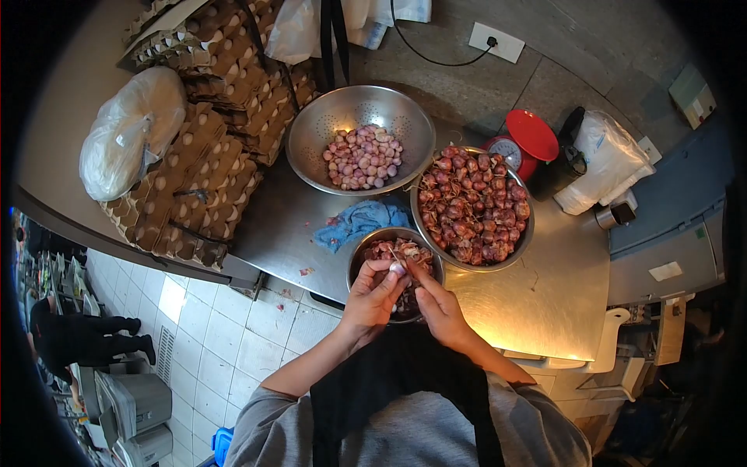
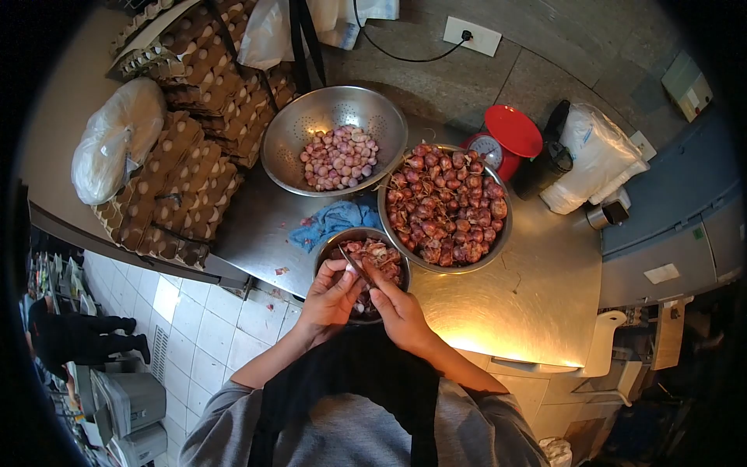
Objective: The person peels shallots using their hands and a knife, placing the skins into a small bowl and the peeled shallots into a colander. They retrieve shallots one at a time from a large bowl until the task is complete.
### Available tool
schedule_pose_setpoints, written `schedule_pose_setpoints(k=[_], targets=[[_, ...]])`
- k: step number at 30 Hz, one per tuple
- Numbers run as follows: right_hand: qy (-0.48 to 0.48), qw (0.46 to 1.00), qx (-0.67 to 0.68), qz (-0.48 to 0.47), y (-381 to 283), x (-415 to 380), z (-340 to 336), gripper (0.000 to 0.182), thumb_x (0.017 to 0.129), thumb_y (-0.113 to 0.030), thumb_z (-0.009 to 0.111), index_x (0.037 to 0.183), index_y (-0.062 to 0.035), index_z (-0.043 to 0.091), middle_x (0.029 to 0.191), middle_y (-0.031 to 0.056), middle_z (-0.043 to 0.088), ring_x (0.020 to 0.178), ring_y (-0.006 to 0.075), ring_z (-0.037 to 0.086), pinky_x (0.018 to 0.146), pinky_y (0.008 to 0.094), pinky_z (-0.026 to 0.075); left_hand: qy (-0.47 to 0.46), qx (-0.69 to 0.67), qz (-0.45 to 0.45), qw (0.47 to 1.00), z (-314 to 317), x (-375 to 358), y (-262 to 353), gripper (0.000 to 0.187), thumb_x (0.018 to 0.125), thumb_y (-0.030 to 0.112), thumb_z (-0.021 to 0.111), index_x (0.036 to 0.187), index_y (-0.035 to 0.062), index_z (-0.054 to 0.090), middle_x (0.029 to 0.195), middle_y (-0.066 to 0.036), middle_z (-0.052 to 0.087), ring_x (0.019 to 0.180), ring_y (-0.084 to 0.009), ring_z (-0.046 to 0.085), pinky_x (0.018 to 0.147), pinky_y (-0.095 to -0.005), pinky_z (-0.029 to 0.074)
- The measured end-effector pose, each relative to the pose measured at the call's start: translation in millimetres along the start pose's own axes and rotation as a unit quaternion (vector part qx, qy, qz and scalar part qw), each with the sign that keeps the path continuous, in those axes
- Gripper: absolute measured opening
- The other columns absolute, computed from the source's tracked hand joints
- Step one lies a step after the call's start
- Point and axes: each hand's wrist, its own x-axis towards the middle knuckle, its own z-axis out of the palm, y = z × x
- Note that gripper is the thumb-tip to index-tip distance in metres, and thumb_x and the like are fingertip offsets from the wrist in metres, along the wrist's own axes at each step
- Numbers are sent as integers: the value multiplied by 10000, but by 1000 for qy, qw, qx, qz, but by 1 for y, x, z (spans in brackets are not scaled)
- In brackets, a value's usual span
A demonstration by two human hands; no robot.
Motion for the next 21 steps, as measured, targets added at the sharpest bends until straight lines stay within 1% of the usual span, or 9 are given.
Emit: schedule_pose_setpoints(k=[1,4,6,8,15,17,18,20,21], targets=[[13,998,-45,-47,1,1,0,386,917,-142,405,1289,-43,375,1208,103,507,1014,201,545,839,269,412,-3,4,-1,1000,0,0,0,124,875,55,484,992,93,500,1030,-24,538,1005,-123,500,939,-302,385],[2,997,-77,-25,0,1,-4,394,917,-146,405,1292,-31,365,1178,103,527,985,201,555,830,269,416,-5,7,-2,1000,0,0,0,123,874,50,482,988,93,502,1035,-26,539,1010,-124,499,943,-302,381],[-22,990,86,114,-6,0,-5,396,917,-150,408,1288,-21,364,1171,112,535,977,209,564,820,270,421,-1,8,-2,1000,0,0,0,122,874,48,482,985,92,503,1037,-27,539,1012,-126,498,943,-302,380],[-38,967,172,183,-7,-1,-6,396,917,-154,409,1286,-17,363,1169,114,537,986,208,560,827,267,415,6,9,-1,1000,1,0,1,120,874,46,483,983,91,503,1038,-28,539,1012,-129,498,942,-302,380],[-11,994,75,75,3,-1,-2,389,922,-155,401,1289,-30,368,1185,103,510,1102,192,467,940,249,315,-1,17,6,1000,2,2,1,119,869,46,493,979,92,502,1040,-27,537,1009,-125,502,936,-302,385],[-5,994,87,73,6,-1,-2,387,923,-152,398,1291,-38,369,1127,91,525,1052,182,481,910,241,331,4,20,2,1000,1,1,0,121,868,47,495,980,93,501,1040,-24,537,1004,-123,503,931,-300,388],[-2,992,100,73,8,-1,-2,386,924,-151,396,1293,-43,370,1055,77,551,977,168,515,859,233,369,4,21,2,1000,2,2,0,120,868,47,496,979,93,500,1040,-22,536,1002,-122,504,929,-299,390],[-7,983,156,93,7,-1,-3,385,926,-153,391,1298,-55,368,888,34,541,803,123,517,725,206,396,3,23,1,1000,3,2,1,119,868,48,497,978,93,498,1038,-18,536,999,-120,505,924,-297,395],[-15,973,198,113,4,-1,-5,385,928,-155,388,1301,-62,366,793,4,505,704,92,485,642,188,385,1,30,-7,1000,3,2,1,117,867,47,497,974,94,499,1036,-17,537,1000,-121,505,922,-299,397]])
